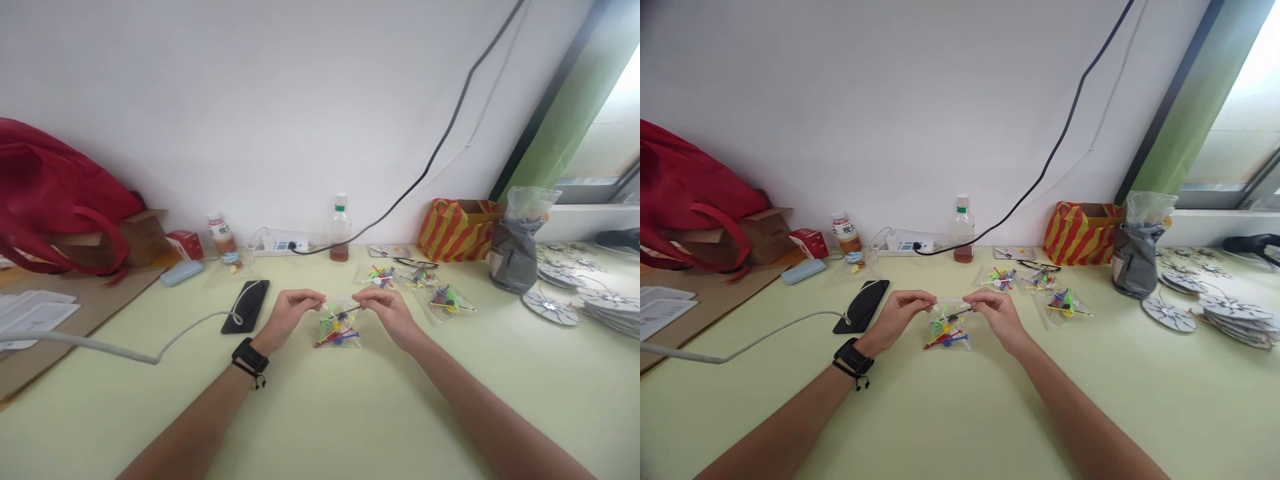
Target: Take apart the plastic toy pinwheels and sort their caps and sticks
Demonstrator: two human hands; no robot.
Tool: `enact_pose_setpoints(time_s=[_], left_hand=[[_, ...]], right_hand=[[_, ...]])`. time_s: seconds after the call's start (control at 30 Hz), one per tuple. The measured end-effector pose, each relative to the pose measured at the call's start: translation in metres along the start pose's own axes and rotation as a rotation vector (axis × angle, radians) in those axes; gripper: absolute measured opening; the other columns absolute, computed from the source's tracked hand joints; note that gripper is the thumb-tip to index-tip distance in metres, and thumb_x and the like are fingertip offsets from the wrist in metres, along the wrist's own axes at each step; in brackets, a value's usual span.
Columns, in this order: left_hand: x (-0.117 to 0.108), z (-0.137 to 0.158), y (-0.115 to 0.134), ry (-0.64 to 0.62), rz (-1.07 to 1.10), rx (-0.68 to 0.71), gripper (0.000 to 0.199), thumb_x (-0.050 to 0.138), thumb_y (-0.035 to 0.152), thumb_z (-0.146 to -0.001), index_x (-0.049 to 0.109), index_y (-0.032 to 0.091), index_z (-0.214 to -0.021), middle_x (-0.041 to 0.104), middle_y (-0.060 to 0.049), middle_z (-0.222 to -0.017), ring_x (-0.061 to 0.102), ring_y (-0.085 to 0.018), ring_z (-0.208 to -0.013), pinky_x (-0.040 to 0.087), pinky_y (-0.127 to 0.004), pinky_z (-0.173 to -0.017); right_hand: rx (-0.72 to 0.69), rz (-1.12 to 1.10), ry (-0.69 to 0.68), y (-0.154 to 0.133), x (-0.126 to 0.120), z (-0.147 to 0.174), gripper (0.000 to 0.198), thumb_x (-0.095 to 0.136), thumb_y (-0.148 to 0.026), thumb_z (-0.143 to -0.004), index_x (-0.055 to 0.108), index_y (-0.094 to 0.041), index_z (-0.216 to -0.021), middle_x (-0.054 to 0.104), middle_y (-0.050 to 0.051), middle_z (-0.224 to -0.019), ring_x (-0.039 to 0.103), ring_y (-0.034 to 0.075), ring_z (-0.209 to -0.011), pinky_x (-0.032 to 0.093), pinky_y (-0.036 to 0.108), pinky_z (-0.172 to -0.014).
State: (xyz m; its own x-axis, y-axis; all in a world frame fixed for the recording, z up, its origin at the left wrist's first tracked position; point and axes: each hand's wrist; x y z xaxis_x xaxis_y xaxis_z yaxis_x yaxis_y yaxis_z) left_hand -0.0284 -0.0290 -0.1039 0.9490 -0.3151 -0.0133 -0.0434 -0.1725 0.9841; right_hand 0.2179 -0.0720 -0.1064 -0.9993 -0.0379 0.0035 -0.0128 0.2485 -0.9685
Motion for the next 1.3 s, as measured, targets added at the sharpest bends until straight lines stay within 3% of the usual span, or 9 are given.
enact_pose_setpoints(time_s=[0.17, 0.3, 0.47, 0.7, 0.93, 1.0, 1.13, 1.3], left_hand=[[0.005, 0.004, 0.003, 0.01, -0.024, 0.01, 0.022, 0.087, 0.031, -0.072, 0.079, 0.016, -0.085, 0.076, -0.007, -0.085, 0.068, -0.018, -0.08, 0.055, -0.029, -0.078], [0.008, 0.004, 0.001, -0.015, -0.073, 0.075, 0.036, 0.086, 0.035, -0.074, 0.077, 0.017, -0.104, 0.074, -0.006, -0.088, 0.068, -0.018, -0.082, 0.056, -0.029, -0.08], [0.007, 0.002, -0.003, -0.065, -0.238, 0.13, 0.025, 0.076, 0.04, -0.085, 0.079, 0.015, -0.091, 0.076, -0.008, -0.088, 0.067, -0.019, -0.081, 0.054, -0.029, -0.076], [0.005, 0.002, 0.002, -0.038, -0.101, 0.052, 0.021, 0.079, 0.032, -0.08, 0.081, 0.017, -0.094, 0.077, -0.008, -0.087, 0.069, -0.02, -0.082, 0.055, -0.03, -0.077], [0.007, 0.005, 0.004, -0.04, -0.075, 0.044, 0.015, 0.081, 0.03, -0.077, 0.079, 0.016, -0.082, 0.075, -0.007, -0.084, 0.066, -0.018, -0.079, 0.054, -0.027, -0.074], [0.009, 0.006, 0.003, -0.045, -0.09, 0.049, 0.02, 0.084, 0.032, -0.075, 0.077, 0.015, -0.084, 0.073, -0.006, -0.083, 0.065, -0.018, -0.077, 0.053, -0.027, -0.073], [0.013, 0.009, 0.005, -0.121, -0.153, 0.084, 0.03, 0.08, 0.035, -0.081, 0.077, 0.016, -0.105, 0.071, -0.006, -0.088, 0.064, -0.017, -0.082, 0.053, -0.028, -0.076], [0.02, 0.013, 0.01, -0.211, -0.264, 0.172, 0.022, 0.071, 0.036, -0.09, 0.077, 0.017, -0.1, 0.072, -0.01, -0.098, 0.065, -0.021, -0.092, 0.052, -0.031, -0.082]], right_hand=[[-0.039, 0.015, -0.026, -0.002, 0.004, 0.002, 0.02, 0.079, -0.042, -0.078, 0.08, -0.024, -0.088, 0.071, 0.006, -0.09, 0.064, 0.021, -0.086, 0.051, 0.035, -0.078], [-0.052, 0.054, -0.009, 0.002, 0.006, 0.001, 0.035, 0.081, -0.048, -0.076, 0.078, -0.025, -0.102, 0.067, 0.003, -0.082, 0.061, 0.019, -0.077, 0.051, 0.035, -0.074], [-0.07, 0.14, -0.023, 0.003, 0.009, 0.001, 0.03, 0.074, -0.053, -0.081, 0.078, -0.024, -0.085, 0.074, 0.007, -0.089, 0.066, 0.023, -0.083, 0.053, 0.038, -0.08], [0.027, -0.001, 0.006, 0.005, 0.006, 0.002, 0.026, 0.079, -0.045, -0.077, 0.082, -0.027, -0.095, 0.077, 0.006, -0.094, 0.068, 0.025, -0.09, 0.053, 0.041, -0.086], [-0.11, 0.082, -0.038, -0.001, 0.004, 0.004, 0.021, 0.072, -0.045, -0.084, 0.083, -0.027, -0.088, 0.074, 0.008, -0.093, 0.065, 0.025, -0.091, 0.051, 0.038, -0.08], [-0.128, 0.117, -0.06, -0.004, 0.007, 0.005, 0.022, 0.074, -0.047, -0.083, 0.081, -0.026, -0.087, 0.073, 0.008, -0.09, 0.065, 0.024, -0.087, 0.051, 0.038, -0.078], [-0.129, 0.22, -0.101, -0.005, 0.012, 0.007, 0.028, 0.071, -0.047, -0.086, 0.077, -0.025, -0.103, 0.071, 0.005, -0.082, 0.063, 0.022, -0.078, 0.05, 0.037, -0.074], [-0.167, 0.351, -0.192, -0.004, 0.012, 0.007, 0.028, 0.063, -0.046, -0.093, 0.079, -0.024, -0.087, 0.071, 0.006, -0.082, 0.062, 0.022, -0.077, 0.047, 0.035, -0.071]])
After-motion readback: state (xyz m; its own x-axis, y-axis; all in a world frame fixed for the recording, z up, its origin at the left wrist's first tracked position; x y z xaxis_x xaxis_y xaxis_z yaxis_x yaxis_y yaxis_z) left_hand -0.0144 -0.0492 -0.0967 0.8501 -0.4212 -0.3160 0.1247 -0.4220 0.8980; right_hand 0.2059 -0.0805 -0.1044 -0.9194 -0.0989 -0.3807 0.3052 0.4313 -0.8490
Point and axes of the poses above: each hand's wrist, its own z-axis away from the middle knuckle, its own x-axis out of the palm, y = z × x
